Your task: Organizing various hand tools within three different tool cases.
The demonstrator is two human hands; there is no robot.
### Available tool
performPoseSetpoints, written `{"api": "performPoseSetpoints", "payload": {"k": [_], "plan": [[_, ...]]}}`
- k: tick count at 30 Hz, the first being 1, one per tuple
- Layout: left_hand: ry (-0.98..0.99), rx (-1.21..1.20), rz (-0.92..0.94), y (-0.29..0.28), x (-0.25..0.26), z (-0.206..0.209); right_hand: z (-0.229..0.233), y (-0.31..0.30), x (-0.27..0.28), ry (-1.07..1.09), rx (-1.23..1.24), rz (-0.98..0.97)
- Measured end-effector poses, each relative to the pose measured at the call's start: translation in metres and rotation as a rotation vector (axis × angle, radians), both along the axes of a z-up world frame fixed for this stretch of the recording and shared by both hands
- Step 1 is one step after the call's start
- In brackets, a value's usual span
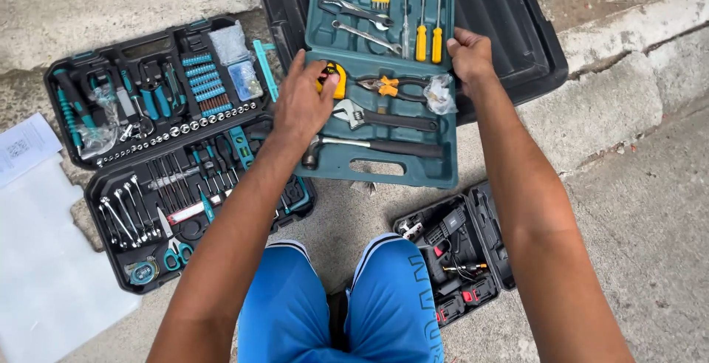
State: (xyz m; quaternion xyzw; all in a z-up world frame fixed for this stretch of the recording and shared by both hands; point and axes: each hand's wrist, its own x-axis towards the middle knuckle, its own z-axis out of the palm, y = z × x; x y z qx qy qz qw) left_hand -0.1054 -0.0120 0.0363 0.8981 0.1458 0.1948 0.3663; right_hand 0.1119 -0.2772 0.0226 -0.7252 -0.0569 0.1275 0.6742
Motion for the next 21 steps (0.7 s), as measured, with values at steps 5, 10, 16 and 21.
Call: {"api": "performPoseSetpoints", "payload": {"k": [5,10,16,21], "plan": [[0.040,-0.239,0.019,0.020,0.024,-0.019,0.015,0.004,-0.006,-0.040,-0.241,-0.058],[0.056,-0.071,0.094,0.013,0.049,-0.064,-0.029,-0.006,0.039,-0.426,-0.400,-0.107],[0.209,-0.028,0.195,-0.020,0.041,-0.039,0.022,0.059,-0.008,-0.985,-0.535,0.138],[0.228,0.025,0.235,-0.028,0.036,-0.029,0.013,0.089,0.000,-1.118,-0.589,0.391]]}}
